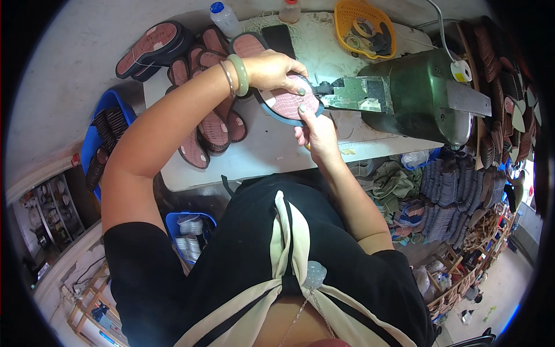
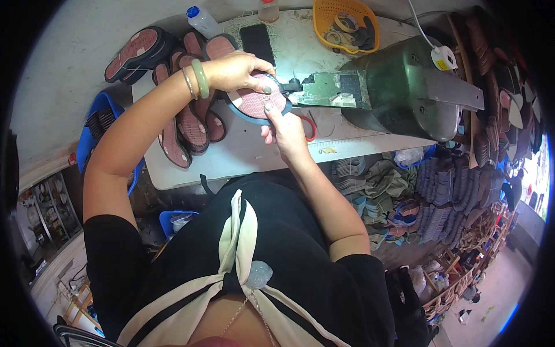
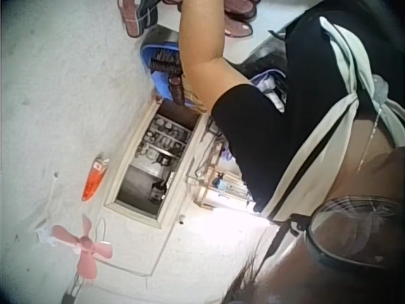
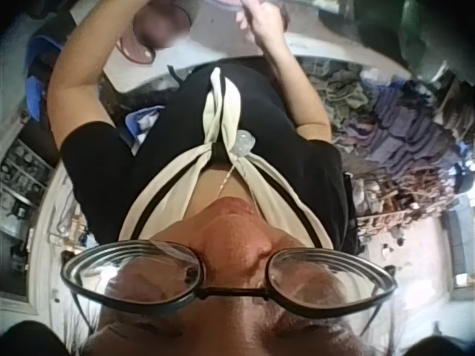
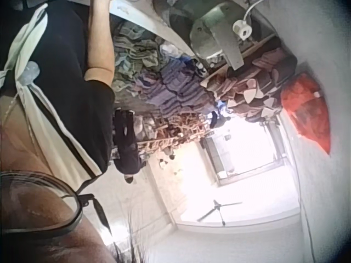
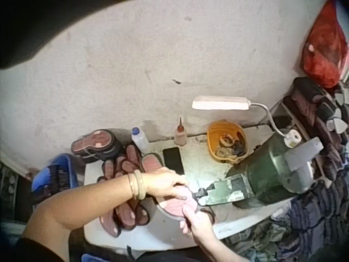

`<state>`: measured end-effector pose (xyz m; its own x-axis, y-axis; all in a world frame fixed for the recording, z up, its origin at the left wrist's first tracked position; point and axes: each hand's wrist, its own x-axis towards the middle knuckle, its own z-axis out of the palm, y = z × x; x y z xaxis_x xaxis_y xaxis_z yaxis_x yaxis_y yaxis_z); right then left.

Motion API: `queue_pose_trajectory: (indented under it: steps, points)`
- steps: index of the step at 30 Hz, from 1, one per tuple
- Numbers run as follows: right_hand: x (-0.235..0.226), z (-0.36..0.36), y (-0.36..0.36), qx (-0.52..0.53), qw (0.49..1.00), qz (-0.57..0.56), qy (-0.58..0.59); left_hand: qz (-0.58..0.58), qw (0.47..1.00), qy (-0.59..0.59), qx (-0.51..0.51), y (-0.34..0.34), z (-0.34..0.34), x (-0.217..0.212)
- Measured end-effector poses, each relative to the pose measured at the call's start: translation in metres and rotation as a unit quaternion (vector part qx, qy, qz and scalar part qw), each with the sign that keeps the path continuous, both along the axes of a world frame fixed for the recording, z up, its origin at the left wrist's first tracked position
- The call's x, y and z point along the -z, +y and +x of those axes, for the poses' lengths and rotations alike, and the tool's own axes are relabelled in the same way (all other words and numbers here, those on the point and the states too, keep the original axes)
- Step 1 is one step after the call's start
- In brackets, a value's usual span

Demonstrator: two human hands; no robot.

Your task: The person assembles pink sandals by hand, attaching straps to the soles and using a green machine to secure them. They handle multiple sandals, stacking them on the table and in a blue bin. The workspace is cluttered with materials and tools.

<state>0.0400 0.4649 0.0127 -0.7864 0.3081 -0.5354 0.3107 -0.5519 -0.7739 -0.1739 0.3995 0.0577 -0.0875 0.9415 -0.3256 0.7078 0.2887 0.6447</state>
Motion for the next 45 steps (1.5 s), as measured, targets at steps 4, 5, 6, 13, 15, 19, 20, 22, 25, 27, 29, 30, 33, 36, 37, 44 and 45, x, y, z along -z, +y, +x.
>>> queue_pose_trajectory:
  steps: [4,5,6,13,15,19,20,22,25,27,29,30,33,36,37,44,45]
  points:
    - [-0.001,-0.002,0.004,0.013,0.999,0.037,-0.004,-0.005,0.995,-0.061,-0.077,-0.013,0.009,-0.001]
    - [-0.001,-0.002,0.005,0.015,0.999,0.046,-0.003,-0.002,0.993,-0.064,-0.099,-0.017,0.013,0.0]
    - [0.0,-0.002,0.006,0.012,0.998,0.064,-0.006,0.008,0.992,-0.05,-0.116,-0.02,0.017,0.003]
    - [0.004,-0.004,0.011,0.035,0.994,0.102,-0.021,-0.031,0.957,-0.037,-0.286,-0.036,0.053,-0.004]
    - [-0.004,-0.005,0.011,0.037,0.995,0.092,-0.029,0.034,0.959,0.015,-0.28,-0.041,0.059,0.003]
    - [-0.002,-0.005,0.012,0.045,0.995,0.087,-0.01,0.075,0.942,0.035,-0.326,-0.046,0.074,0.004]
    - [-0.001,-0.004,0.012,0.05,0.995,0.088,-0.003,0.084,0.94,0.023,-0.33,-0.047,0.075,0.01]
    - [0.002,0.0,0.015,0.039,0.993,0.11,0.011,0.101,0.935,-0.001,-0.34,-0.049,0.078,0.02]
    - [0.012,0.003,0.017,0.037,0.989,0.134,0.04,0.088,0.924,-0.006,-0.371,-0.049,0.086,0.02]
    - [0.012,0.007,0.014,0.044,0.986,0.153,0.044,0.095,0.922,-0.004,-0.375,-0.05,0.09,0.024]
    - [0.016,0.011,0.013,0.05,0.984,0.159,0.062,0.1,0.919,-0.006,-0.381,-0.051,0.093,0.025]
    - [0.017,0.013,0.011,0.052,0.983,0.161,0.07,0.1,0.918,-0.01,-0.385,-0.05,0.095,0.024]
    - [0.013,0.021,0.004,0.058,0.976,0.194,0.08,0.077,0.914,-0.028,-0.397,-0.049,0.1,0.018]
    - [0.013,0.032,-0.007,0.071,0.977,0.182,0.083,0.086,0.908,-0.037,-0.407,-0.048,0.102,0.021]
    - [0.013,0.034,-0.011,0.08,0.981,0.159,0.08,0.097,0.906,-0.038,-0.411,-0.048,0.103,0.025]
    - [0.024,0.054,-0.015,0.011,0.982,0.162,0.097,0.191,0.892,-0.065,-0.405,-0.057,0.109,0.037]
    - [0.027,0.06,-0.019,-0.016,0.981,0.167,0.098,0.204,0.89,-0.096,-0.397,-0.064,0.112,0.034]
